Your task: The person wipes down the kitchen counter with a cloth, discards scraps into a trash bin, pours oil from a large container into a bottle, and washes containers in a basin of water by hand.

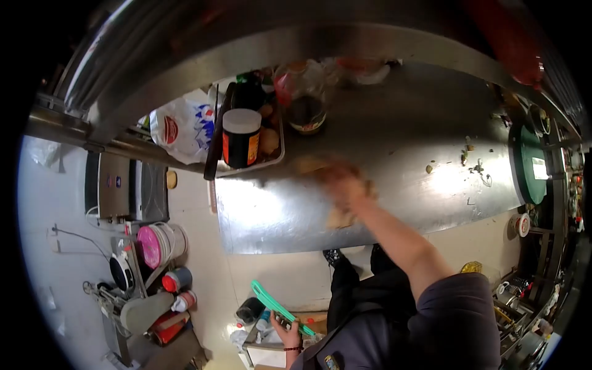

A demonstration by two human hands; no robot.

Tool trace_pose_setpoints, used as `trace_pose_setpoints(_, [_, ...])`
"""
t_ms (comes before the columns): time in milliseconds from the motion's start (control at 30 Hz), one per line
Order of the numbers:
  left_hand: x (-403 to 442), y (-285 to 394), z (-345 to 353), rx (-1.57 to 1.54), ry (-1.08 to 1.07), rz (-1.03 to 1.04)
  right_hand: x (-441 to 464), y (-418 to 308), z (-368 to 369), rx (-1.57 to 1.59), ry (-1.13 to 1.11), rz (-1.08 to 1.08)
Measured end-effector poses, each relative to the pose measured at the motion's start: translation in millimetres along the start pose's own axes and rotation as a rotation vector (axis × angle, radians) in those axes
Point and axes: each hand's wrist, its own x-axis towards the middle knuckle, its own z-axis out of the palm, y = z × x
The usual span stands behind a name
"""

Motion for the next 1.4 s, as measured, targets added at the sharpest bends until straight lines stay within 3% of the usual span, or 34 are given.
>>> trace_pose_setpoints(33, [7,-3,0,0.012,-0.014,0.056,-17,36,15,-0.013,0.006,0.014])
trace_pose_setpoints(100, [17,2,1,0.038,-0.010,0.130,-28,95,42,0.316,0.594,0.660])
trace_pose_setpoints(133, [15,22,10,0.057,0.036,0.079,-17,105,25,0.303,0.605,0.666])
trace_pose_setpoints(200, [15,33,19,-0.019,0.089,0.038,14,93,-46,0.336,-0.065,0.567])
trace_pose_setpoints(267, [17,23,22,0.010,0.121,0.040,23,84,-87,0.234,0.316,0.374])
trace_pose_setpoints(300, [19,14,22,0.051,0.117,0.037,47,97,-69,0.235,0.332,0.370])
trace_pose_setpoints(367, [11,14,29,0.108,0.141,0.016,98,125,-16,0.218,0.829,0.100])
trace_pose_setpoints(400, [5,18,43,0.111,0.164,0.007,102,140,-22,0.216,0.835,0.091])
trace_pose_setpoints(467, [1,9,63,0.122,0.178,-0.002,103,164,-42,0.331,0.483,0.007])
trace_pose_setpoints(533, [-12,6,80,0.006,0.072,-0.025,114,180,8,0.353,0.481,0.013])
trace_pose_setpoints(567, [-19,6,89,0.111,0.045,0.012,104,187,12,0.374,0.476,0.032])
trace_pose_setpoints(733, [-37,-36,112,0.196,-0.002,0.083,16,253,37,0.466,0.422,0.350])
trace_pose_setpoints(867, [-46,-22,134,-0.224,-0.113,-0.235,27,295,31,0.506,0.443,0.461])
trace_pose_setpoints(900, [-51,-9,138,-0.120,-0.035,-0.207,45,295,25,0.520,0.437,0.448])
trace_pose_setpoints(933, [-37,-60,117,0.191,0.004,-0.096,62,292,19,0.531,0.428,0.435])
trace_pose_setpoints(1067, [-63,-8,129,0.027,0.082,-0.277,88,259,6,0.533,0.427,0.363])
trace_pose_setpoints(1133, [-62,0,131,0.258,0.027,-0.334,86,248,4,0.525,0.454,0.323])
trace_pose_setpoints(1267, [-42,-43,122,0.281,-0.097,-0.342,72,244,8,0.531,0.465,0.290])
trace_pose_setpoints(1300, [-42,-41,130,0.205,-0.034,-0.278,71,239,9,0.539,0.463,0.280])
trace_pose_setpoints(1400, [-4,-137,113,0.217,-0.057,-0.188,76,228,3,0.553,0.458,0.236])
